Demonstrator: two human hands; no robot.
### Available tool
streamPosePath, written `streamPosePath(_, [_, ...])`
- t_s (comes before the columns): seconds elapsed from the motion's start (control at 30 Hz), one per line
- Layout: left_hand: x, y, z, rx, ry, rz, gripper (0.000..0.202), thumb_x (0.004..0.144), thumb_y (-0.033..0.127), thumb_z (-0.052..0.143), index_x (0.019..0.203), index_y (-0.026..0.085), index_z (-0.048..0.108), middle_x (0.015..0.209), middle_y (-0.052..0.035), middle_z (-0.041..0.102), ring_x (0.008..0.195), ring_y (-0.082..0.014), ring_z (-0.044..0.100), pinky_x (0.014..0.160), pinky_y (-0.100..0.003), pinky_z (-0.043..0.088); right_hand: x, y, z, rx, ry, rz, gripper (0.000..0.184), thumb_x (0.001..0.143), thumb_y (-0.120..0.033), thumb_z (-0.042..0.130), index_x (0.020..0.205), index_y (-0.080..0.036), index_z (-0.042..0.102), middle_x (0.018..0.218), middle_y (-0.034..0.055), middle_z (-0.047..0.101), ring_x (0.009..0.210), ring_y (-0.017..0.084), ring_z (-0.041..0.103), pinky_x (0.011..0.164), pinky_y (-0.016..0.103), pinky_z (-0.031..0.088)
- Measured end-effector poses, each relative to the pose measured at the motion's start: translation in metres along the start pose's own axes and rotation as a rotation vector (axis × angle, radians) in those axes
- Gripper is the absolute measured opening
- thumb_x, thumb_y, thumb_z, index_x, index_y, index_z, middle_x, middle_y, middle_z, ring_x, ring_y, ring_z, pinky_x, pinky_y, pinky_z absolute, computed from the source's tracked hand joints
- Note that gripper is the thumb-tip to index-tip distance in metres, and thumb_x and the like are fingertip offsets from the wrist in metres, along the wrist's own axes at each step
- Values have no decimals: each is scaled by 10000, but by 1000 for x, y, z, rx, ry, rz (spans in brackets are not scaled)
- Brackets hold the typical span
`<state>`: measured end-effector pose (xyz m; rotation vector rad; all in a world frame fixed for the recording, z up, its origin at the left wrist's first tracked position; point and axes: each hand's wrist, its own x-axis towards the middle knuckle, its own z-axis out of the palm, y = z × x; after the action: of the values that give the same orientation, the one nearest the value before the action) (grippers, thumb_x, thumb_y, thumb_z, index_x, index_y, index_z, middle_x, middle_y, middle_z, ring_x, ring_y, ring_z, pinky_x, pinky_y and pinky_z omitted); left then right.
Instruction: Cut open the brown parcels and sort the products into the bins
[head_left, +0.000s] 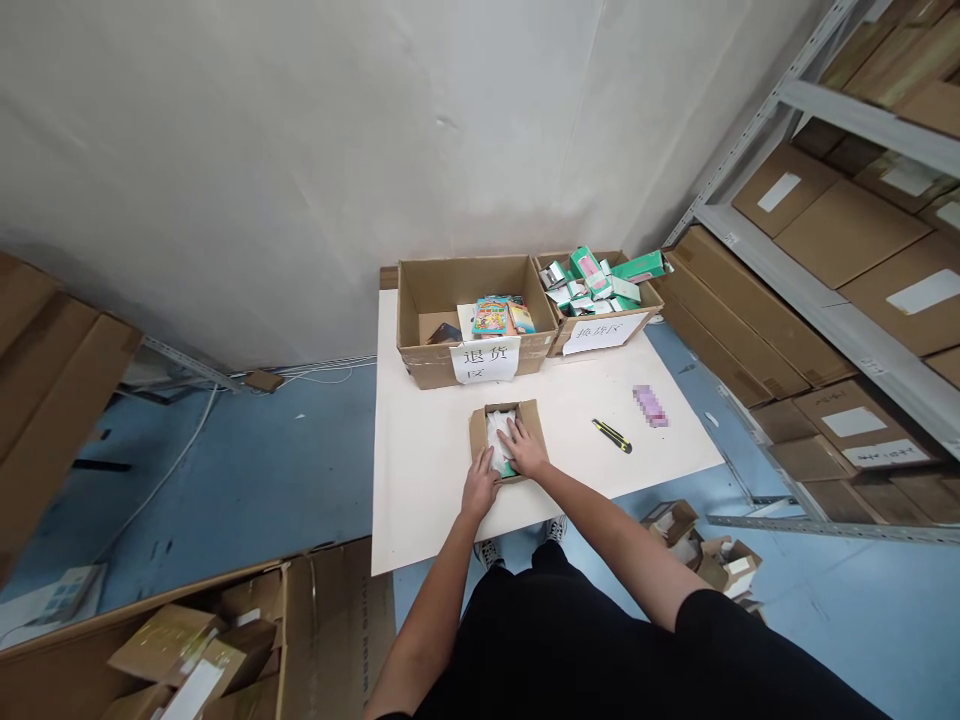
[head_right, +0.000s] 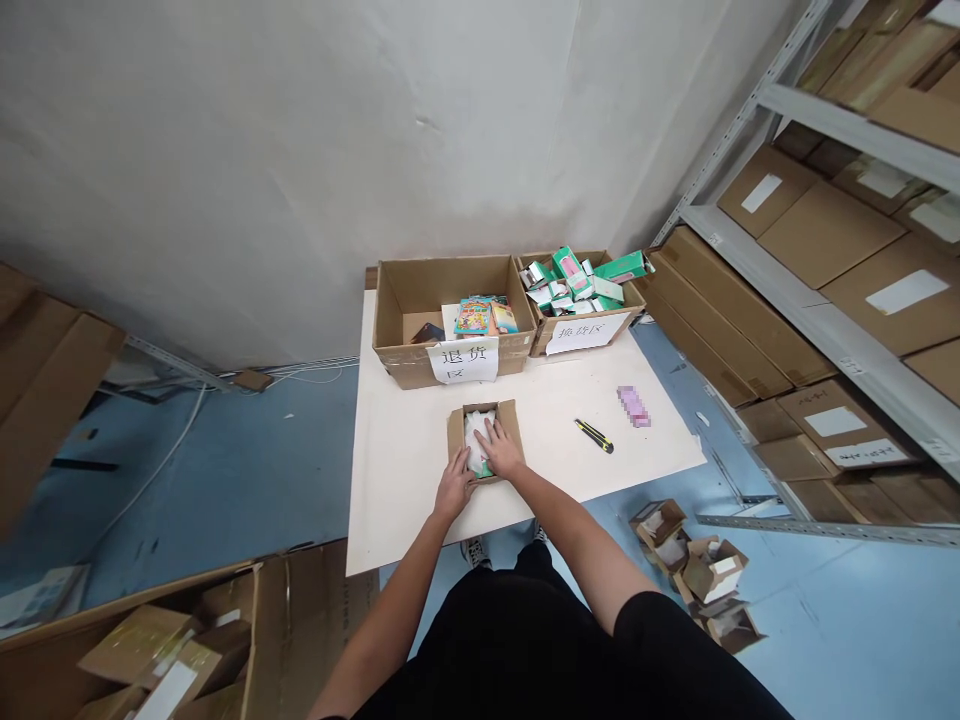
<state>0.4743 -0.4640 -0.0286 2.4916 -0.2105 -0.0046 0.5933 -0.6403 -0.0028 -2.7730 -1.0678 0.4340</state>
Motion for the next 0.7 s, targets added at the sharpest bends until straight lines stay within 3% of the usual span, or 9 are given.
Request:
streamPosePath(0.17, [2,-1,3,-19,-16,6,100,878,162,659,838,204,739,1724,-52,364,1636,-296,216,1297,-528,331,3,-2,-3,-14,-48,-19,1238,652,-371,963,1689,-285,294,1783,160,39,1629,457,61,1270,604,210])
streamPosePath(0.33, [1,-2,5,-52,-29,-2,119,872,149,633,828,195,733,1729,-56,354,1649,-287,167,1308,-544,289,5,-10,-4,-75,-15,-79,1248,662,-293,950,1698,-303,254,1783,167,27,1627,468,44,1253,666,187])
streamPosePath(0.53, [-1,-8,-2,-104,-65,-71,112,847,161,641,865,200,745,1762,-25,279,1656,-288,128,1330,-516,230,-8,0,-17,-38,84,-111,1116,728,-219,858,1692,-249,296,1785,166,24,1630,444,68,1258,598,247])
streamPosePath(0.7, [5,-11,0,-156,-47,-66,75,804,173,689,841,194,751,1748,-51,311,1653,-303,139,1321,-541,250,-9,4,-31,29,241,-56,826,875,-193,663,1655,-205,389,1774,151,160,1598,374,217,1254,558,305])
